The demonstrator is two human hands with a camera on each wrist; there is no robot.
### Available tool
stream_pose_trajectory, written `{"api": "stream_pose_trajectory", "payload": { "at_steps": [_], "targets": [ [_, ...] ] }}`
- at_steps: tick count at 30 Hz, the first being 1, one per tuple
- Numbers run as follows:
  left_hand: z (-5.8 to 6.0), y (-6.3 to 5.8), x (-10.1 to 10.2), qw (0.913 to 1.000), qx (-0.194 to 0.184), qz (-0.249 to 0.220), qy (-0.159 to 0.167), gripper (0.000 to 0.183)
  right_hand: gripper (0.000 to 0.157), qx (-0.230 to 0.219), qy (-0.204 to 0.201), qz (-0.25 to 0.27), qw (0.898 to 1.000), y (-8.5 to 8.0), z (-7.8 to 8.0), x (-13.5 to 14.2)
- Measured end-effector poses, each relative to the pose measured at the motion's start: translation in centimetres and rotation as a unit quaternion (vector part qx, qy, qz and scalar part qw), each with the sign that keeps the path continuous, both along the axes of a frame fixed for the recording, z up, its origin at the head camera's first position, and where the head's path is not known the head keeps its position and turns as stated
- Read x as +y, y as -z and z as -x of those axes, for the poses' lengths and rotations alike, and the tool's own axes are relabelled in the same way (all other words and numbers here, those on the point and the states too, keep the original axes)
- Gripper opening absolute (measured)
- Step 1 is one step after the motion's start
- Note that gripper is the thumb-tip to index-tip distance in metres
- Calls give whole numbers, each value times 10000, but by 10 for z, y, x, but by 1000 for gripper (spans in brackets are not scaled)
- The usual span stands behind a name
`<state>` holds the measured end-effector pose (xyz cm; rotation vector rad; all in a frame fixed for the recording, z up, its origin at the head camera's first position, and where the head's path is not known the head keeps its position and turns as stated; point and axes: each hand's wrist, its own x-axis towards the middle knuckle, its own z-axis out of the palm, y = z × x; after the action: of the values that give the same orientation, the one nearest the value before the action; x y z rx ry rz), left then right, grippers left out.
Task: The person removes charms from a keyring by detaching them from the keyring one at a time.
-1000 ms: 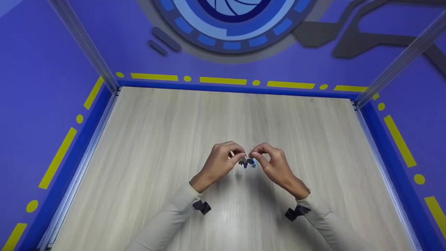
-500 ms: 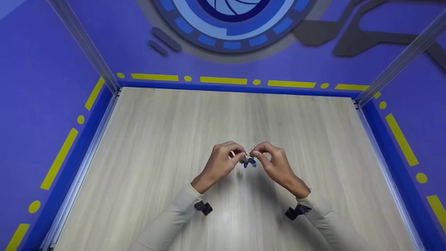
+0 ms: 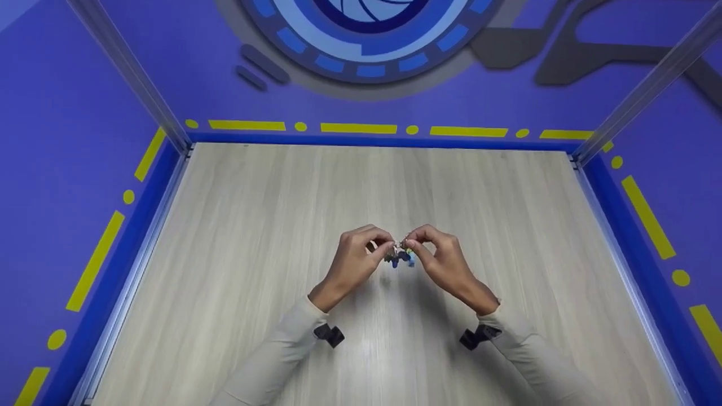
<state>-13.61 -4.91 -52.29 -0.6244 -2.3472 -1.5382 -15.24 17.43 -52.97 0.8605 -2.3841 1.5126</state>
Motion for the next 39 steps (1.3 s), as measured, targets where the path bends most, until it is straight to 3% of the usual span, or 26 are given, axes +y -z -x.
{"api": "stream_pose_trajectory", "payload": {
  "at_steps": [7, 17, 27, 34, 39],
  "targets": [
    [-2, 1, 2, 9990, 59, -411, -148, 8, 8, -53, 27, 178, 9998, 1, 1, -1],
    [1, -1, 7, 9986, -502, -141, 92, 5, 7, -97, 173, 418, 9989, 0, -3, 4],
    [2, -3, 8, 9995, -280, 35, 119, 4, 12, 565, 91, 136, 9983, -1, 1, 3],
    [3, 1, 7, 9991, -314, -284, -75, 5, 12, 412, 59, 72, 9991, 1, 0, 7],
    [4, 1, 8, 9988, -447, -208, -17, 5, 13, 353, 104, 111, 9993, -1, 0, 7]
  ]
}}
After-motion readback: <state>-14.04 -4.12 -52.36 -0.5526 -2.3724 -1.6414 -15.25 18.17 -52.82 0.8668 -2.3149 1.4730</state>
